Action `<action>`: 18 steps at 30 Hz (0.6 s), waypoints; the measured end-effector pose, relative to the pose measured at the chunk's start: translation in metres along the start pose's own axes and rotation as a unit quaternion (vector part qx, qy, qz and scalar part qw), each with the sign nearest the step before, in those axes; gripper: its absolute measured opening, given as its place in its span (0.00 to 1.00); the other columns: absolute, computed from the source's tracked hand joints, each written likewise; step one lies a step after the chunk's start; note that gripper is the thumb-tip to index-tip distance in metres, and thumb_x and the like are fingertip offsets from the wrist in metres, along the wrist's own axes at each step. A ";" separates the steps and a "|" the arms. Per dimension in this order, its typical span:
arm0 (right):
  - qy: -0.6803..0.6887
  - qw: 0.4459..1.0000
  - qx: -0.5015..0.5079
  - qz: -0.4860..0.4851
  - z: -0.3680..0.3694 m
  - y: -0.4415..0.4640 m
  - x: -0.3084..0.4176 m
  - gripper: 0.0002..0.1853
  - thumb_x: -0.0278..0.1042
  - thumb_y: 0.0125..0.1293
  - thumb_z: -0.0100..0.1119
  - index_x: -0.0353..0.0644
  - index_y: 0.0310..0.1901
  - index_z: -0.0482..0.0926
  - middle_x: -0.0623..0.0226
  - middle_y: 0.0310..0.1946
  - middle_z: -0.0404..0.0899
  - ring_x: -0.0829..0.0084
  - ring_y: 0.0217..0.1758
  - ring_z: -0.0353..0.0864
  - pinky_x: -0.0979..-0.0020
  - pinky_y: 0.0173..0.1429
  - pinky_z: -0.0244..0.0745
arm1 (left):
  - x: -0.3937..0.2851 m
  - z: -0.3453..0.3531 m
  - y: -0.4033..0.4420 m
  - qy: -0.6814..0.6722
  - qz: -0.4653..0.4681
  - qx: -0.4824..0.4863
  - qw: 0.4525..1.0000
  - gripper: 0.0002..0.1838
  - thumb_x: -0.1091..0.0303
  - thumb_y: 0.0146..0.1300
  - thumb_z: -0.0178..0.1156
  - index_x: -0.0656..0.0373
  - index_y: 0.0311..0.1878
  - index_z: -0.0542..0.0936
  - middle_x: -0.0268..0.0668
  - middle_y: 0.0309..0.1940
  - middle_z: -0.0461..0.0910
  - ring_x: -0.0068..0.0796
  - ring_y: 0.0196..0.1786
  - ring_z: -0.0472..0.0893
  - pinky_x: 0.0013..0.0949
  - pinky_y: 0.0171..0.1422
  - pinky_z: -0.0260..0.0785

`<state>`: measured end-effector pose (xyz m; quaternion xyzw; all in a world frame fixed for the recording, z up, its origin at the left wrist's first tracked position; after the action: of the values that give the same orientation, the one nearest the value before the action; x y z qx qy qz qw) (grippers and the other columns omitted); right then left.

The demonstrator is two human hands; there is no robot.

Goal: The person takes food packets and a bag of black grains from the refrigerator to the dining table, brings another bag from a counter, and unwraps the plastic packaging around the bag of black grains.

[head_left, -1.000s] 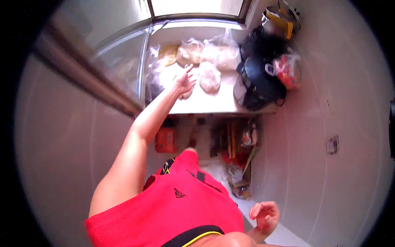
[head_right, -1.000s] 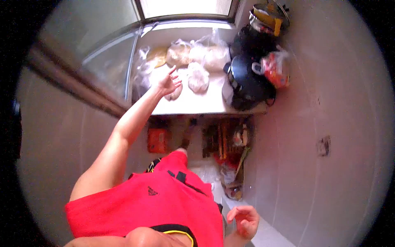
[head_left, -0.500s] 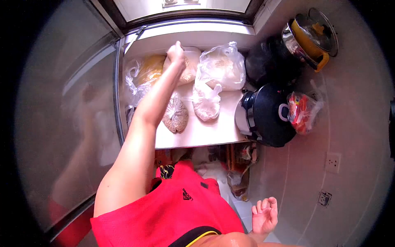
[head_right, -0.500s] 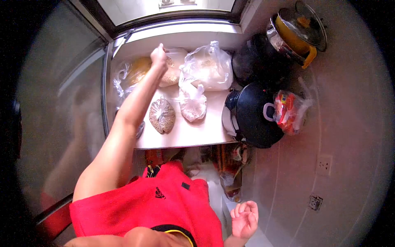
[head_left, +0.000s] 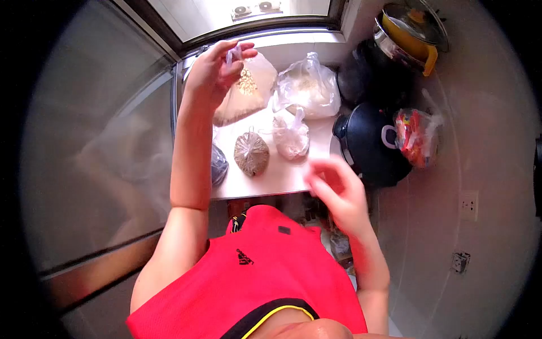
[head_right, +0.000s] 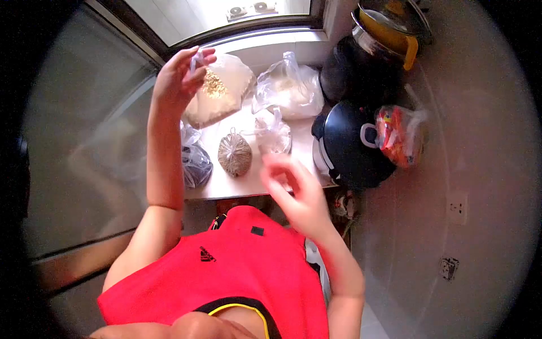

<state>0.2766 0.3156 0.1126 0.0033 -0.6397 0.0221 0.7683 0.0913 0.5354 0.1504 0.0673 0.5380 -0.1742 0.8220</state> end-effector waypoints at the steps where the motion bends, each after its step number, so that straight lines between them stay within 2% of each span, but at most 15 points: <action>1: -0.074 0.991 -0.007 -0.111 0.011 0.024 0.013 0.20 0.27 0.62 0.61 0.34 0.55 0.72 0.63 0.39 0.79 0.67 0.40 0.78 0.67 0.50 0.73 | -0.002 0.012 -0.019 0.003 -0.007 0.016 1.000 0.23 0.61 0.71 0.47 0.75 0.56 0.70 0.46 0.39 0.81 0.11 0.15 0.61 0.15 0.16 0.55; 3: -0.298 0.912 -0.085 -0.270 0.028 0.055 0.044 0.22 0.32 0.60 0.64 0.34 0.54 0.71 0.58 0.48 0.75 0.63 0.50 0.76 0.66 0.56 0.70 | -0.001 0.026 -0.051 -0.008 0.009 0.012 1.000 0.25 0.60 0.71 0.44 0.76 0.57 0.69 0.53 0.45 0.81 0.12 0.13 0.61 0.15 0.16 0.57; 4: -0.331 0.892 -0.100 -0.291 0.038 0.073 0.039 0.23 0.34 0.58 0.64 0.35 0.54 0.72 0.55 0.49 0.75 0.58 0.50 0.76 0.63 0.56 0.71 | 0.007 0.022 -0.062 -0.020 0.006 -0.020 1.000 0.22 0.61 0.70 0.45 0.74 0.54 0.70 0.55 0.45 0.82 0.15 0.13 0.57 0.19 0.17 0.50; 5: -0.365 0.871 -0.113 -0.309 0.048 0.081 0.029 0.24 0.36 0.57 0.65 0.35 0.53 0.74 0.52 0.49 0.75 0.53 0.50 0.76 0.61 0.56 0.71 | 0.021 0.026 -0.072 -0.051 -0.016 -0.015 0.998 0.24 0.60 0.71 0.43 0.75 0.56 0.70 0.54 0.43 0.82 0.13 0.13 0.60 0.16 0.16 0.56; 7: -0.385 0.897 -0.038 -0.215 0.069 0.091 -0.016 0.15 0.37 0.58 0.61 0.36 0.42 0.81 0.52 0.35 0.80 0.49 0.45 0.77 0.55 0.55 0.69 | 0.063 0.020 -0.090 -0.076 -0.061 -0.030 0.995 0.22 0.62 0.70 0.44 0.74 0.55 0.71 0.55 0.44 0.82 0.14 0.13 0.58 0.17 0.17 0.53; 8: -0.336 0.929 0.055 -0.147 0.078 0.091 -0.042 0.12 0.38 0.61 0.57 0.37 0.38 0.83 0.48 0.32 0.81 0.47 0.40 0.80 0.54 0.48 0.73 | 0.090 0.016 -0.100 -0.100 -0.087 -0.007 0.991 0.22 0.62 0.70 0.44 0.73 0.54 0.71 0.56 0.45 0.82 0.13 0.13 0.56 0.18 0.17 0.49; 9: -0.334 0.934 0.035 -0.124 0.069 0.082 -0.063 0.12 0.37 0.61 0.57 0.37 0.38 0.83 0.47 0.31 0.81 0.47 0.38 0.81 0.53 0.46 0.74 | 0.118 0.012 -0.108 -0.124 -0.106 0.005 0.987 0.21 0.61 0.70 0.45 0.73 0.52 0.72 0.55 0.45 0.83 0.13 0.13 0.55 0.19 0.17 0.48; 11: -0.334 0.939 -0.005 -0.084 0.040 0.059 -0.107 0.11 0.34 0.62 0.55 0.36 0.38 0.82 0.45 0.30 0.81 0.46 0.35 0.81 0.51 0.43 0.75 | 0.171 -0.003 -0.126 -0.107 -0.169 -0.045 0.979 0.22 0.60 0.70 0.45 0.73 0.52 0.73 0.55 0.45 0.83 0.13 0.12 0.54 0.20 0.16 0.46; 12: -0.317 0.943 -0.016 -0.098 0.028 0.045 -0.117 0.11 0.32 0.64 0.55 0.34 0.37 0.83 0.46 0.28 0.81 0.49 0.34 0.83 0.54 0.41 0.75 | 0.200 -0.009 -0.134 -0.084 -0.178 -0.061 0.978 0.22 0.60 0.69 0.46 0.73 0.52 0.74 0.54 0.45 0.83 0.12 0.12 0.54 0.20 0.15 0.45; 13: -0.299 0.953 -0.024 -0.030 0.013 0.038 -0.131 0.11 0.32 0.64 0.56 0.34 0.39 0.83 0.47 0.28 0.82 0.53 0.32 0.83 0.56 0.40 0.75 | 0.208 -0.011 -0.142 -0.046 -0.197 -0.095 0.975 0.22 0.61 0.68 0.48 0.73 0.51 0.75 0.53 0.45 0.83 0.11 0.12 0.54 0.19 0.16 0.45; 15: -0.261 0.958 -0.044 0.112 -0.020 0.013 -0.161 0.11 0.32 0.64 0.58 0.34 0.41 0.83 0.47 0.29 0.82 0.61 0.30 0.84 0.61 0.38 0.76 | 0.232 -0.023 -0.155 -0.100 -0.238 -0.123 0.958 0.18 0.62 0.67 0.51 0.68 0.47 0.79 0.53 0.41 0.84 0.10 0.13 0.53 0.20 0.18 0.46; 17: -0.244 0.955 -0.066 0.154 -0.057 -0.001 -0.173 0.11 0.32 0.66 0.60 0.34 0.44 0.83 0.56 0.29 0.84 0.77 0.25 0.77 0.72 0.31 0.71 | 0.236 -0.038 -0.169 -0.046 -0.236 -0.143 0.960 0.20 0.61 0.68 0.49 0.70 0.49 0.78 0.52 0.42 0.84 0.10 0.13 0.53 0.18 0.18 0.46; 18: -0.170 0.965 -0.094 0.177 -0.069 -0.008 -0.175 0.11 0.32 0.67 0.59 0.34 0.45 0.83 0.63 0.28 0.83 0.82 0.24 0.73 0.76 0.29 0.68 | 0.237 -0.048 -0.174 -0.017 -0.233 -0.150 0.961 0.20 0.61 0.68 0.49 0.71 0.50 0.78 0.51 0.42 0.84 0.10 0.13 0.53 0.17 0.18 0.46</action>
<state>0.3132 0.3046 -0.0714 -0.1784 -0.7507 0.0963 0.6287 0.0729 0.3366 -0.0716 -0.1873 0.5444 -0.2789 0.7686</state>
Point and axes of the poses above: each hand's wrist, its own y-axis towards the middle knuckle, its own z-axis out of the palm, x = y × z, the point moved 10 cm from there along y, towards the middle knuckle
